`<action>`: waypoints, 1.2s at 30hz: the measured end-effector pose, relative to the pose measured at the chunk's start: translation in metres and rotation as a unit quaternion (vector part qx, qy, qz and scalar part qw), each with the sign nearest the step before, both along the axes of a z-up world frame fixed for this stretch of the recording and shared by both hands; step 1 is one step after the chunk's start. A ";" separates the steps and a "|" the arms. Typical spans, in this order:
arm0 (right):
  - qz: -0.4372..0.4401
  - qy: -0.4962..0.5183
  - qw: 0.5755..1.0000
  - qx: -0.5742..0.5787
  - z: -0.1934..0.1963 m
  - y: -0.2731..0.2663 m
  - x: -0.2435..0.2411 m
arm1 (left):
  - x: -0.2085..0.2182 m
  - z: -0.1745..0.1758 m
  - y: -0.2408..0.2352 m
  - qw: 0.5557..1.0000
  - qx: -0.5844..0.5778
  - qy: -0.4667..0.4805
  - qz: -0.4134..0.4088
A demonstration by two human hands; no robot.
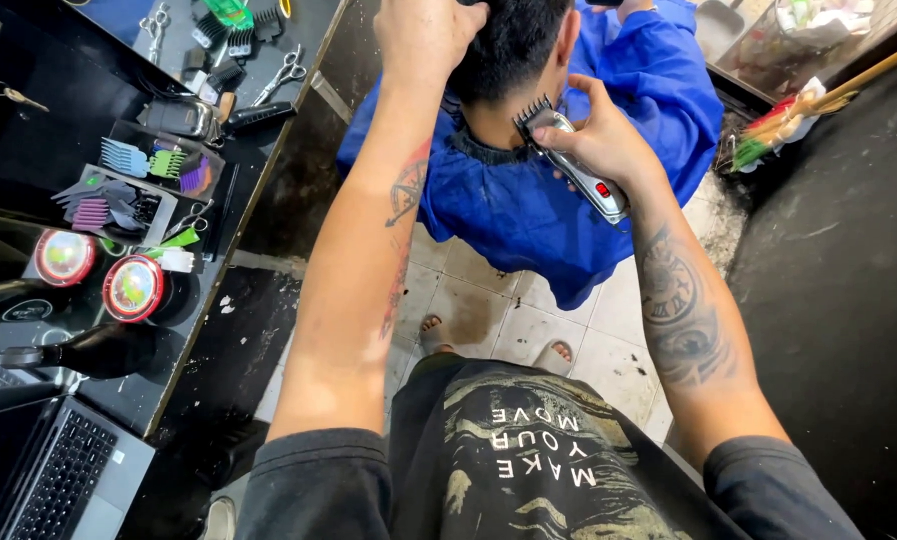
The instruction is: A barber is using electric clippers and a comb to cut and style a client's hair.
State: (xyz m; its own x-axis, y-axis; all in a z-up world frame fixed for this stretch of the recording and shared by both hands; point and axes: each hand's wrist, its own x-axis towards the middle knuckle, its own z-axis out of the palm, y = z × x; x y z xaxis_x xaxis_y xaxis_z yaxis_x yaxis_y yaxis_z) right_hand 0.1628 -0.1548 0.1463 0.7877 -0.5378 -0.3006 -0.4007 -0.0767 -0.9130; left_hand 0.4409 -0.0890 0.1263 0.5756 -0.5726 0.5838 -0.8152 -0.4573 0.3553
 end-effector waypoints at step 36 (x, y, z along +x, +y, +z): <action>0.141 0.003 0.980 0.141 -0.044 -0.105 -0.082 | -0.144 -0.009 0.131 0.926 -0.294 0.234 -0.029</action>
State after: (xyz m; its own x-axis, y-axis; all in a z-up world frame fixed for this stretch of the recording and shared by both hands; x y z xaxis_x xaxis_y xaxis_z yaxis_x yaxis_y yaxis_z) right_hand 0.0807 -0.2602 0.1020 0.8908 -0.1942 -0.4108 -0.4052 0.0699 -0.9116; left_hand 0.2966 0.0419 0.1175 0.8229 -0.2719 0.4989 -0.5261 -0.0331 0.8498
